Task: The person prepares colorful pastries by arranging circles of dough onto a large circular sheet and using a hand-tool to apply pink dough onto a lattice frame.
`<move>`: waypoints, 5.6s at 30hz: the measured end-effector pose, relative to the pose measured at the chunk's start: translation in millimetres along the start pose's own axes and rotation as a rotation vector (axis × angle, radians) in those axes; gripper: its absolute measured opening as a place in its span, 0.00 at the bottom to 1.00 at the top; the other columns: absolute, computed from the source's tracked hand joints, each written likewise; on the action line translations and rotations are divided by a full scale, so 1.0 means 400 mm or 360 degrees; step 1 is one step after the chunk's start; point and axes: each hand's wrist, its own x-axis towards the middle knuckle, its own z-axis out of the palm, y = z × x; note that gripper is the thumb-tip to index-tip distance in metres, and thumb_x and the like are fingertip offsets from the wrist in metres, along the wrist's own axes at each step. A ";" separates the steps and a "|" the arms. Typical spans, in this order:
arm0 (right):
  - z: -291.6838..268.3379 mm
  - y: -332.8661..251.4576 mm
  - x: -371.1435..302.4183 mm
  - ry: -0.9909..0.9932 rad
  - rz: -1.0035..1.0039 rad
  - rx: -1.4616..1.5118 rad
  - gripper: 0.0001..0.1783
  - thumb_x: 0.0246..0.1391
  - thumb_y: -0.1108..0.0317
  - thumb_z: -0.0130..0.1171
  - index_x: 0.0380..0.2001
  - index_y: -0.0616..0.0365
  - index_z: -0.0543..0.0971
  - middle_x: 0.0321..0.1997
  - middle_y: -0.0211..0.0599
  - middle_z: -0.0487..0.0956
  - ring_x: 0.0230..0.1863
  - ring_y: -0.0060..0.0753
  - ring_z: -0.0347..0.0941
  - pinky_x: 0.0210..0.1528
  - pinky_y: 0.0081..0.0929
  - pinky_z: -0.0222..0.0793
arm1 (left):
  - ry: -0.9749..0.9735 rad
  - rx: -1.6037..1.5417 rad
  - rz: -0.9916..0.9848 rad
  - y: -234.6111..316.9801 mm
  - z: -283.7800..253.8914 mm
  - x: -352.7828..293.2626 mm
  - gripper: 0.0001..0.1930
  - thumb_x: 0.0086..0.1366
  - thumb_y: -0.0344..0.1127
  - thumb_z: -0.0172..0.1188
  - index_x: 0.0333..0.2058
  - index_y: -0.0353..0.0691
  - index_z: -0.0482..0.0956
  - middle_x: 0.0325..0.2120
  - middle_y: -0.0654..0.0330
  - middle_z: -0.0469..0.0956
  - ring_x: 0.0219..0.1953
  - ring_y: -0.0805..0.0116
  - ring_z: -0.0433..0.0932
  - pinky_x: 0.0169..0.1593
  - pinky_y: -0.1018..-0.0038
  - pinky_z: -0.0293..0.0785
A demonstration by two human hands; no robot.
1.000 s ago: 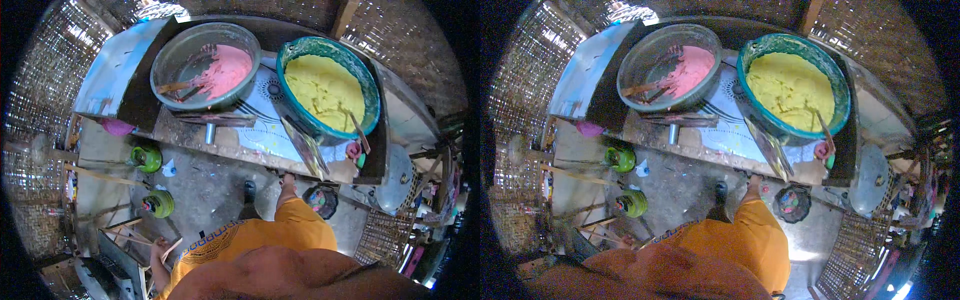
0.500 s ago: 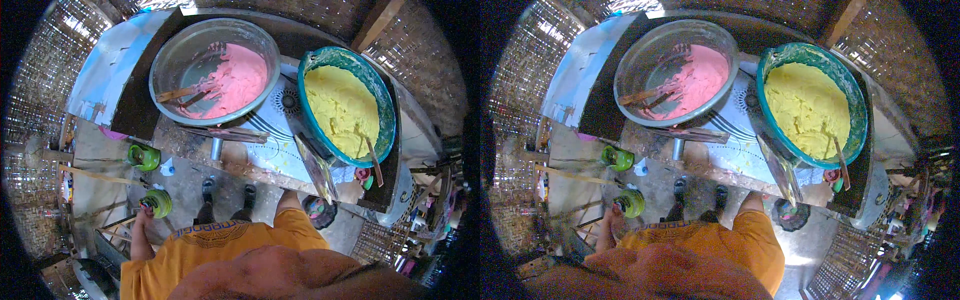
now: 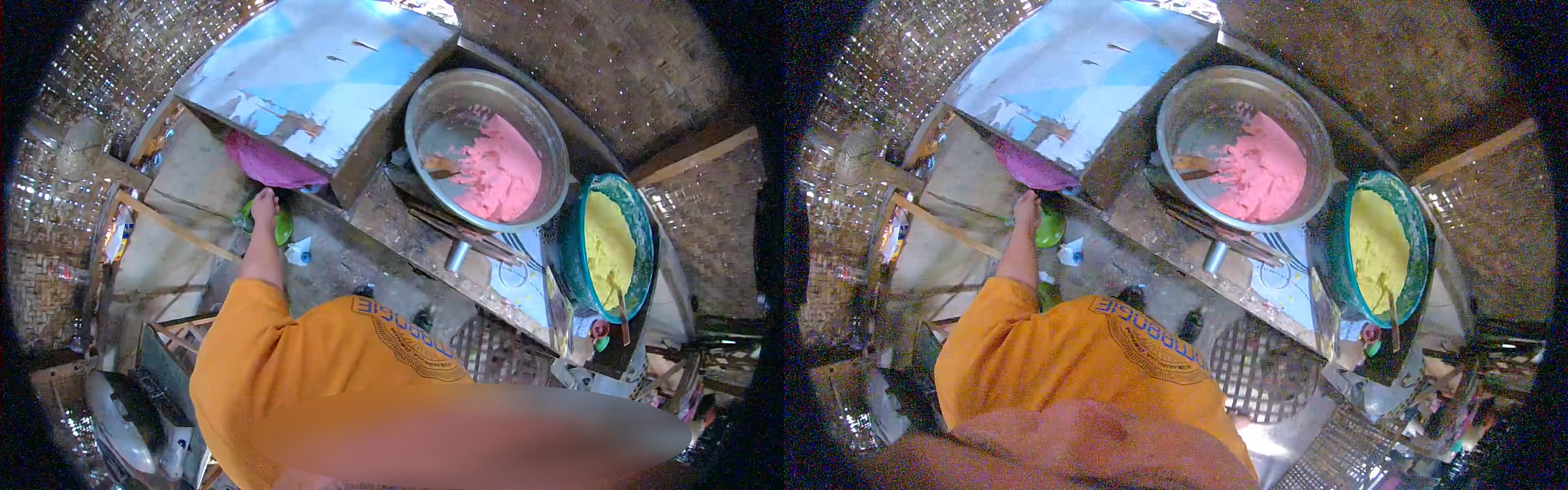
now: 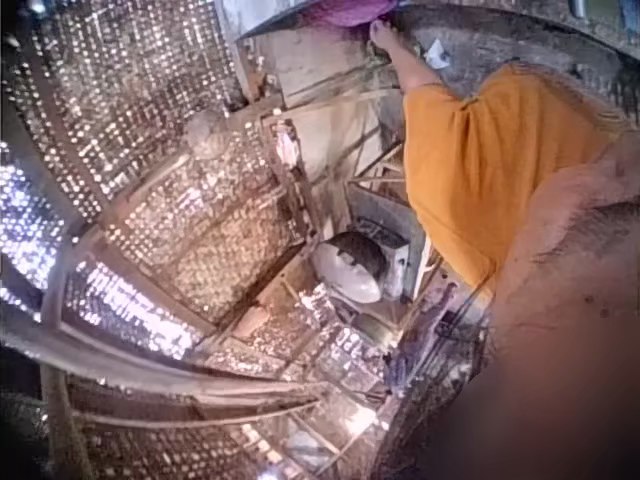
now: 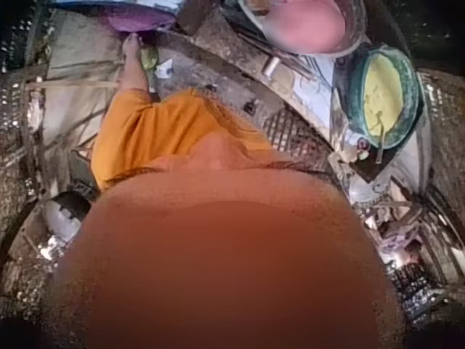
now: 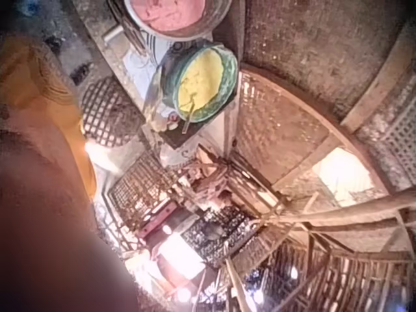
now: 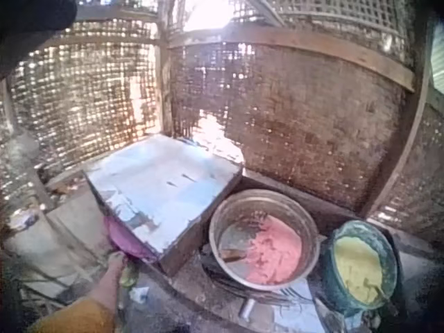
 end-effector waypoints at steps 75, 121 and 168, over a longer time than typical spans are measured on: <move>0.747 -0.809 -0.017 -0.1059 -0.1537 -0.0541 0.30 0.34 0.76 0.61 0.47 0.60 0.70 0.47 0.44 0.72 0.46 0.39 0.69 0.49 0.29 0.63 | -0.1218 -0.0276 0.0368 0.527 0.753 -0.827 0.14 0.59 0.41 0.50 0.39 0.39 0.71 0.37 0.65 0.71 0.39 0.72 0.69 0.39 0.76 0.66; 0.611 -0.804 -0.331 -0.1886 -0.2714 -0.1533 0.06 0.40 0.73 0.55 0.27 0.57 0.76 0.28 0.36 0.73 0.33 0.40 0.71 0.33 0.32 0.67 | -0.1220 0.0240 0.0102 0.005 0.228 -0.756 0.21 0.57 0.37 0.53 0.47 0.33 0.64 0.39 0.56 0.71 0.42 0.68 0.68 0.47 0.73 0.63; 0.758 -1.049 -0.885 -0.1803 -0.4052 0.0085 0.24 0.33 0.73 0.59 0.40 0.62 0.68 0.35 0.44 0.72 0.36 0.46 0.69 0.37 0.34 0.65 | -0.0994 0.0375 0.3047 0.837 0.645 -0.895 0.05 0.46 0.36 0.54 0.18 0.42 0.70 0.14 0.57 0.72 0.19 0.59 0.74 0.25 0.68 0.69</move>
